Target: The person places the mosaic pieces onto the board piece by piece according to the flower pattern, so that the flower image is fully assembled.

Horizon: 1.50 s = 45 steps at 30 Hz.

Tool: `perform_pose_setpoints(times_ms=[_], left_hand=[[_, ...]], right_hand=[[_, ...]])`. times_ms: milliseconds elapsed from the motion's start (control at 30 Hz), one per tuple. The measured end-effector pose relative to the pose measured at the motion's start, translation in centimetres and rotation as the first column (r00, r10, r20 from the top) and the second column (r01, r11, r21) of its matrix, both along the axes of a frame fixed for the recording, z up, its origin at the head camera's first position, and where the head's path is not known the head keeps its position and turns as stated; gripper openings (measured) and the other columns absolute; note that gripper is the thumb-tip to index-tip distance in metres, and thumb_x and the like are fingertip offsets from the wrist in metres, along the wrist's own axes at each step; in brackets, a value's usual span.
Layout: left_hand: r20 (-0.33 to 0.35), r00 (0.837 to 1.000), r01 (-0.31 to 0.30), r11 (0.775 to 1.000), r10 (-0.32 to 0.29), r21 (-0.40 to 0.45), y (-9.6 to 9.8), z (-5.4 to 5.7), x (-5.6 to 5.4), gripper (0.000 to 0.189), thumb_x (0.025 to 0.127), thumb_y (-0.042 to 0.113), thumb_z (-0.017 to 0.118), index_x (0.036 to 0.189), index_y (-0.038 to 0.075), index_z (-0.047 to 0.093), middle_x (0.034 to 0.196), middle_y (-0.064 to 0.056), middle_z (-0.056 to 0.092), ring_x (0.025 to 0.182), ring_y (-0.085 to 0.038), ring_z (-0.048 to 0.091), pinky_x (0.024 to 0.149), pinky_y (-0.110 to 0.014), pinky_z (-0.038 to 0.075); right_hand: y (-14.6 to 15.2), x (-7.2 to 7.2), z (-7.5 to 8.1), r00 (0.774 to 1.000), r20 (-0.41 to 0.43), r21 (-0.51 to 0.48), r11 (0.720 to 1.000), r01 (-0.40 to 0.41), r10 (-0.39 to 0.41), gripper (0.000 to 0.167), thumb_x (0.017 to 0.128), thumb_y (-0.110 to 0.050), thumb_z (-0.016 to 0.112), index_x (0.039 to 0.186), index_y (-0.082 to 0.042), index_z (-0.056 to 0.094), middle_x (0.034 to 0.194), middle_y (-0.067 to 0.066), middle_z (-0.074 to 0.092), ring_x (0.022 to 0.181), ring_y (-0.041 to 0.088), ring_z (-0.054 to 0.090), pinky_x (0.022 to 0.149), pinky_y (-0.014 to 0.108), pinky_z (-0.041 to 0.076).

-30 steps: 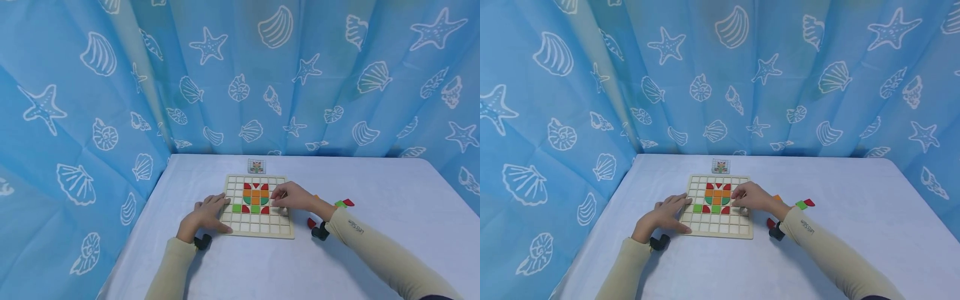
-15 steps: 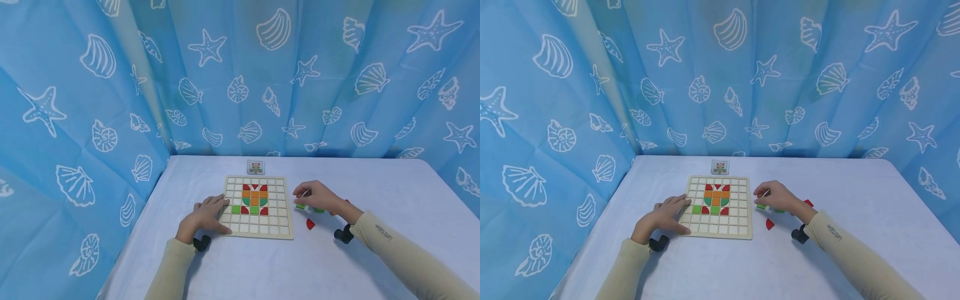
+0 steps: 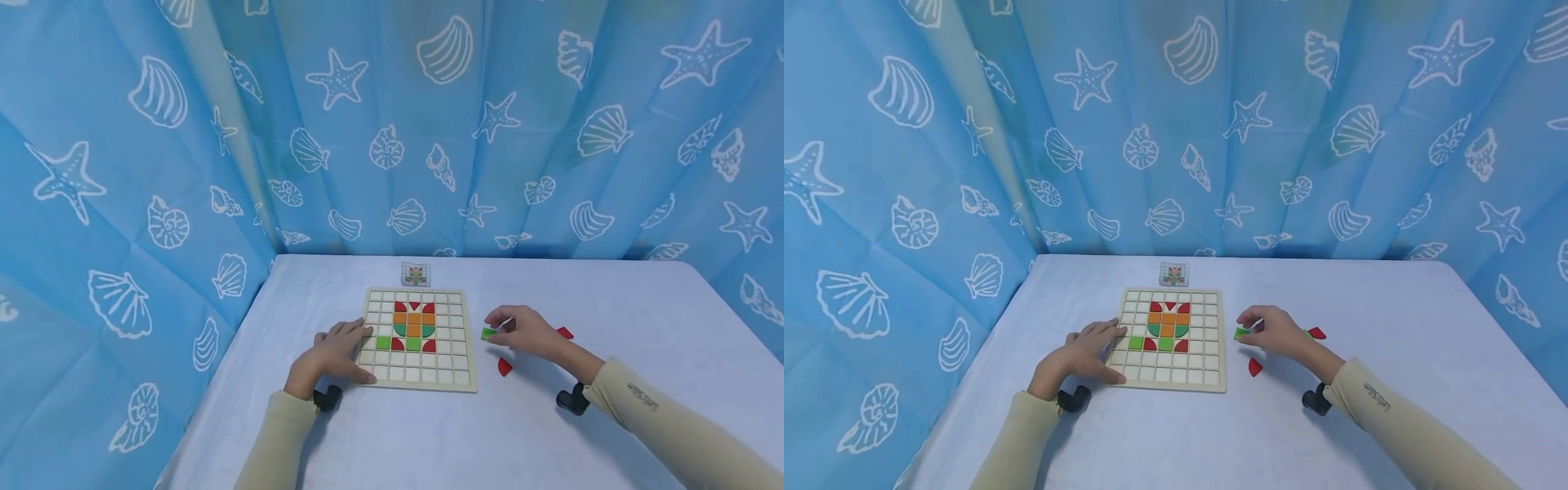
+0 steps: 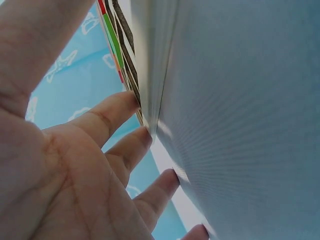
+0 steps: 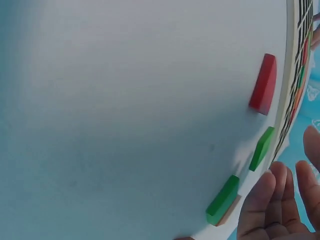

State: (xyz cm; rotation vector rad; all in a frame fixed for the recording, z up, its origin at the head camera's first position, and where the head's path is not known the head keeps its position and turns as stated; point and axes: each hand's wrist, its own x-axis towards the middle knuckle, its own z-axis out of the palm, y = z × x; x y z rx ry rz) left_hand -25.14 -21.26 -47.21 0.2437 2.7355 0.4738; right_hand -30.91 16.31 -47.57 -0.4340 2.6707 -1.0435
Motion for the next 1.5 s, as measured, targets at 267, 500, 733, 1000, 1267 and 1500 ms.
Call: perform_pose_setpoints(times_ms=[267, 500, 733, 1000, 1267, 1500], left_hand=[[0.009, 1.000, -0.005, 1.000, 0.005, 0.008, 0.3, -0.4, -0.2, 0.099, 0.070, 0.052, 0.085, 0.152, 0.023, 0.039, 0.164, -0.002, 0.026, 0.150, -0.032, 0.021, 0.114, -0.062, 0.024], [0.011, 1.000, 0.003, 1.000, -0.003, 0.001, 0.3, -0.3, -0.2, 0.099, 0.070, 0.053, 0.085, 0.152, 0.023, 0.038, 0.164, -0.001, 0.026, 0.150, -0.032, 0.021, 0.114, -0.062, 0.024], [0.013, 1.000, 0.005, 1.000, -0.005, -0.012, 0.3, -0.2, -0.3, 0.100, 0.070, 0.053, 0.085, 0.152, 0.023, 0.038, 0.164, -0.002, 0.026, 0.150, -0.031, 0.021, 0.113, -0.062, 0.025], [0.015, 1.000, -0.006, 1.000, 0.006, -0.006, -0.1, -0.1, -0.2, 0.099, 0.070, 0.054, 0.084, 0.153, 0.024, 0.037, 0.164, -0.001, 0.025, 0.150, -0.032, 0.020, 0.114, -0.062, 0.023], [0.020, 1.000, -0.008, 1.000, 0.007, 0.027, -0.1, 0.2, 0.0, 0.099, 0.072, 0.052, 0.084, 0.153, 0.022, 0.037, 0.165, -0.002, 0.024, 0.150, -0.033, 0.019, 0.115, -0.065, 0.021], [0.020, 1.000, -0.002, 1.000, 0.002, 0.009, 0.0, 0.3, 0.1, 0.099, 0.071, 0.052, 0.084, 0.153, 0.022, 0.038, 0.164, -0.002, 0.026, 0.150, -0.033, 0.021, 0.114, -0.064, 0.024]], right_hand=[[-0.3, -0.6, -0.7, 0.999, 0.021, 0.047, 0.998, 0.033, -0.034, 0.031, 0.084, -0.017, 0.078, 0.113, -0.010, 0.069, 0.108, 0.007, 0.067, 0.089, 0.020, 0.060, 0.073, 0.030, 0.057], [-1.1, -1.1, -1.4, 0.999, 0.028, 0.119, 0.993, 0.021, -0.025, 0.037, 0.079, -0.019, 0.083, 0.112, -0.010, 0.068, 0.107, 0.006, 0.067, 0.093, 0.020, 0.060, 0.082, 0.034, 0.058], [-1.7, -1.4, -1.6, 1.000, -0.020, 0.179, 0.984, 0.019, -0.016, 0.029, 0.081, -0.016, 0.081, 0.106, -0.007, 0.071, 0.099, 0.006, 0.066, 0.090, 0.020, 0.059, 0.086, 0.038, 0.055], [-2.3, -1.7, -1.0, 0.998, -0.050, 0.210, 0.976, 0.053, -0.043, 0.037, 0.082, -0.017, 0.080, 0.113, -0.003, 0.066, 0.104, 0.010, 0.065, 0.094, 0.023, 0.058, 0.086, 0.040, 0.055], [-2.6, -1.7, -0.3, 0.996, -0.057, 0.269, 0.960, 0.076, -0.063, 0.034, 0.080, -0.019, 0.082, 0.106, 0.000, 0.069, 0.103, 0.012, 0.067, 0.090, 0.023, 0.058, 0.085, 0.040, 0.055], [-2.5, -1.7, -0.5, 0.998, -0.020, 0.204, 0.977, 0.061, -0.058, 0.027, 0.082, -0.014, 0.079, 0.100, -0.008, 0.060, 0.097, 0.008, 0.064, 0.087, 0.022, 0.056, 0.078, 0.035, 0.052]])
